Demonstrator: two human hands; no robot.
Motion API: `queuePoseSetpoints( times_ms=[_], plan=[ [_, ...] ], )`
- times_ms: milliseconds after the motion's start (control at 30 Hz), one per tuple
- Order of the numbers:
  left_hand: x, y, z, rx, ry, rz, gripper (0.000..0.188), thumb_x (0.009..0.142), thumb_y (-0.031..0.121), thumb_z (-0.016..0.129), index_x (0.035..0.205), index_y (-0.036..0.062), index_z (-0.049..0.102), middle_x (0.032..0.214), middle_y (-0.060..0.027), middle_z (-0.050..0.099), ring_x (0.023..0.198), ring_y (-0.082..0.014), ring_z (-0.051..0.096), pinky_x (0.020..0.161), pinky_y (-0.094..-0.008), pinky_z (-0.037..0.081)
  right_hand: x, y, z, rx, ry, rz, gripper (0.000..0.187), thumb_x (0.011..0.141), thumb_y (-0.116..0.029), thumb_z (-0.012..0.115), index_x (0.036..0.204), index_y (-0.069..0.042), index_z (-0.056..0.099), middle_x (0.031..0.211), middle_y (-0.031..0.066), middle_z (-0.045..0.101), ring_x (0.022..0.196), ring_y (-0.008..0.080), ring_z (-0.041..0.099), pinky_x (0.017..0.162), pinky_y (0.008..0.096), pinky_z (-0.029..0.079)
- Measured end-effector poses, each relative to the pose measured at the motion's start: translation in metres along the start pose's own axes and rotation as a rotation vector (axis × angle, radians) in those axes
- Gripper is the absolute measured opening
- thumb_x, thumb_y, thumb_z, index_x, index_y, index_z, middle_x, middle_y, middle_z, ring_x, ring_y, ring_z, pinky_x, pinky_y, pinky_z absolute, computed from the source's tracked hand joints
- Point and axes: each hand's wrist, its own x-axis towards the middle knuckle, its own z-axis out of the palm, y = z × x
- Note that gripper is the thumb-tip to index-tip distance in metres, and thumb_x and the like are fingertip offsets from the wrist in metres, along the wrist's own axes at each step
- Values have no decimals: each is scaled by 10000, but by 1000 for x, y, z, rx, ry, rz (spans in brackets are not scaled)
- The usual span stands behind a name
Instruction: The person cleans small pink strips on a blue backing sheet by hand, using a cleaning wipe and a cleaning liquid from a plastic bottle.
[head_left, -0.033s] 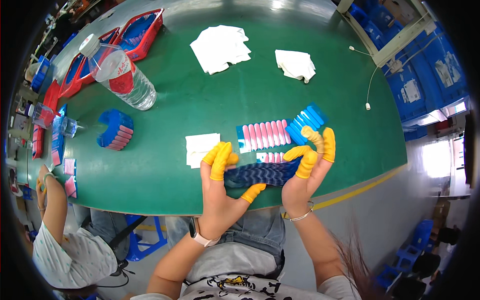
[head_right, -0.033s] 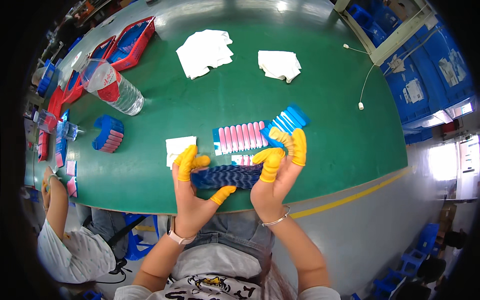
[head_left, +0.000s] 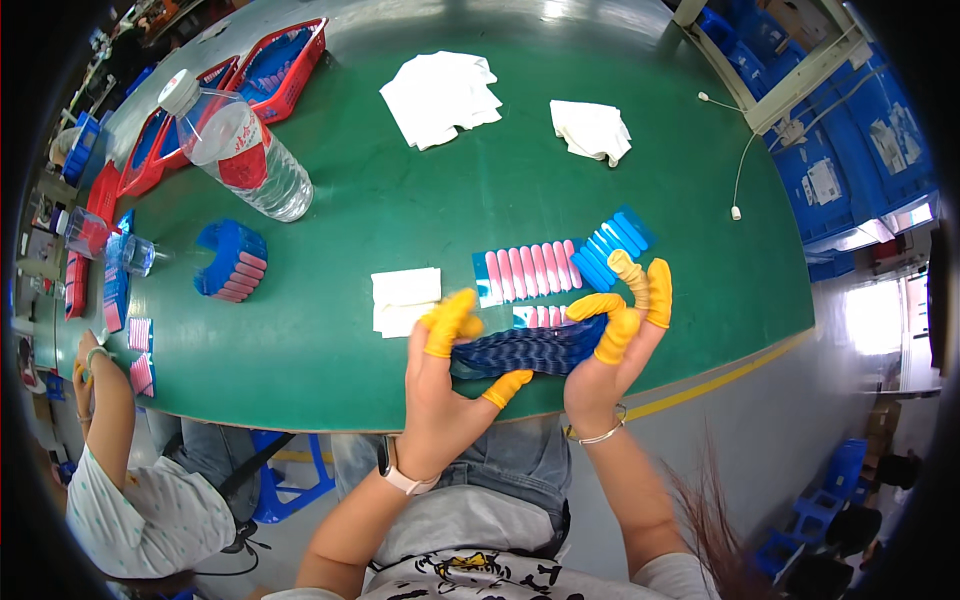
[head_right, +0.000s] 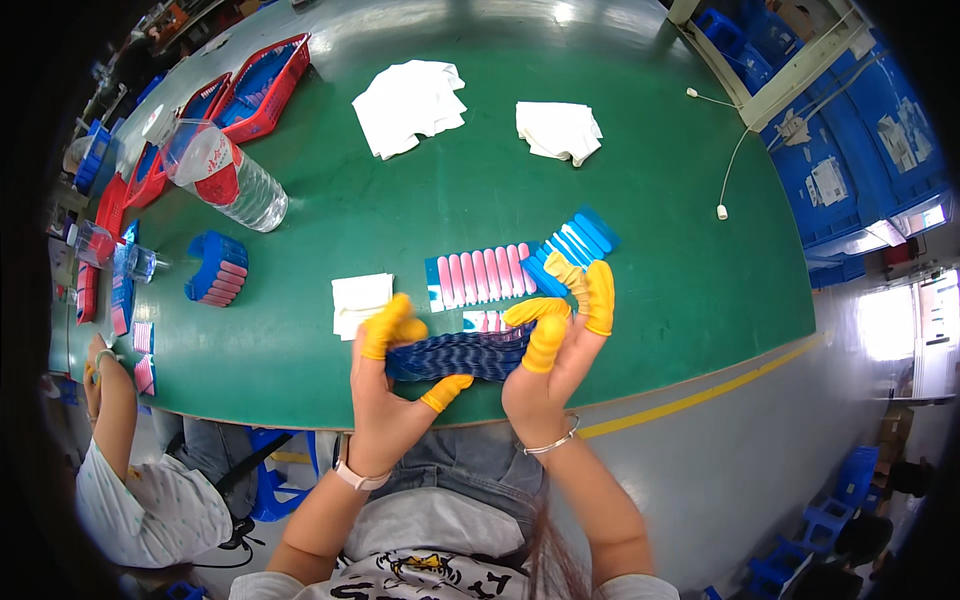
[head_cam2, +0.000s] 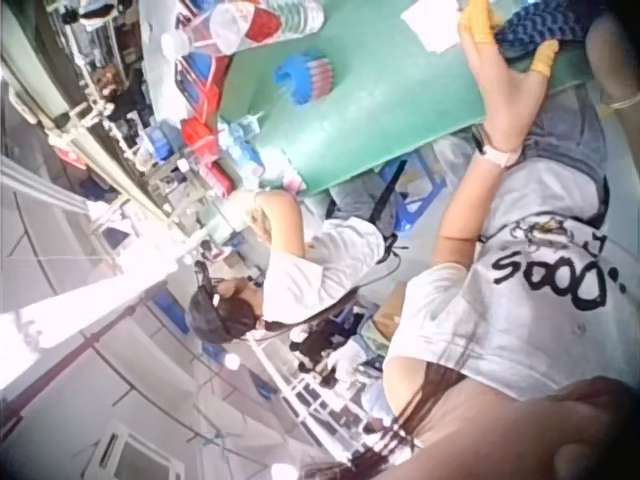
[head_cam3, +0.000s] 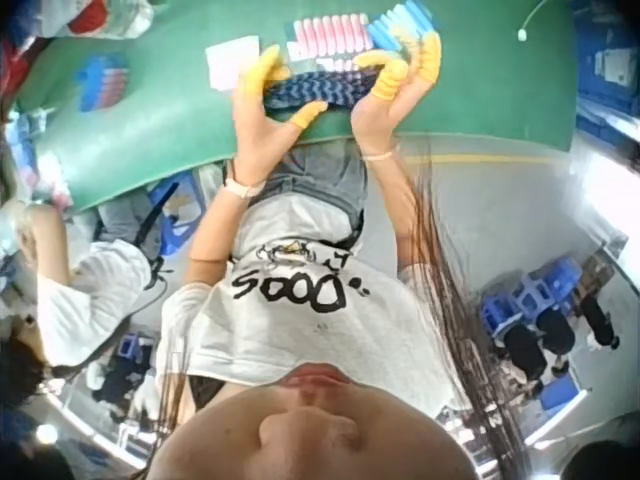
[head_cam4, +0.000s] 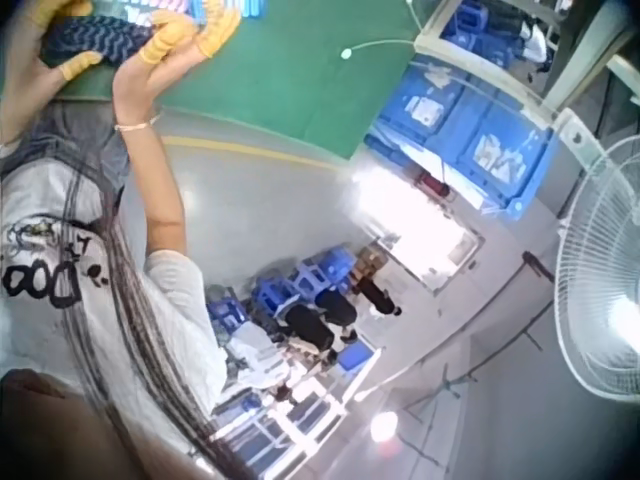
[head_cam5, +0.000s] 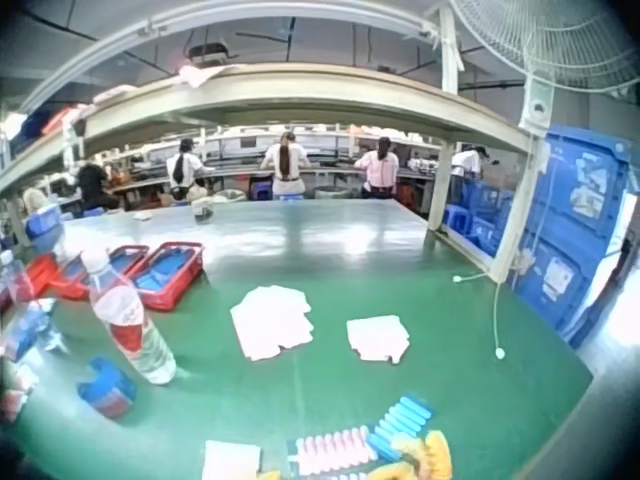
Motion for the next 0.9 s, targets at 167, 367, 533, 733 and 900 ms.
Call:
queuePoseSetpoints(
  times_ms=[167,367,533,733,900],
  plan=[
    [2,-11,-4,-2,-3,11,639,668,37,883,1230,14,580,1106,-108,594,968,-216,636,870,-312,515,-10,7,-45,-89,-556,43,903,929,-440,645,1547,-23,134,1500,162,390,1256,253,523,1055,368,436],
    [8,-11,-9,46,-10,120,630,676,40,876,1220,9,560,1192,-129,588,1060,-253,613,954,-333,480,-7,-5,-61,60,-663,192,1001,804,-51,764,1562,-47,110,1590,171,222,1410,289,358,1140,428,317],
    [7,-10,-25,29,-282,131,833,753,54,818,1448,30,359,1374,-144,463,1277,-252,475,1073,-370,390,2,-7,-66,-88,-619,379,848,835,34,710,1540,-23,243,1510,159,388,1361,257,434,1114,387,361],
    [-6,-31,-20,-216,-284,19,799,813,-79,651,1501,39,262,1464,-160,355,1364,-275,367,1153,-393,261,-8,-12,-63,-93,-692,345,761,837,39,699,1491,11,311,1468,143,427,1329,232,452,1103,358,370],
    [-17,-17,2,4,-10,103,728,779,-99,607,1432,46,319,1514,-235,238,1448,-363,211,1166,-459,222,-9,-27,-47,-210,-897,195,778,831,-2,693,1497,-22,293,1485,183,411,1391,273,407,1151,393,298]
  ],
)
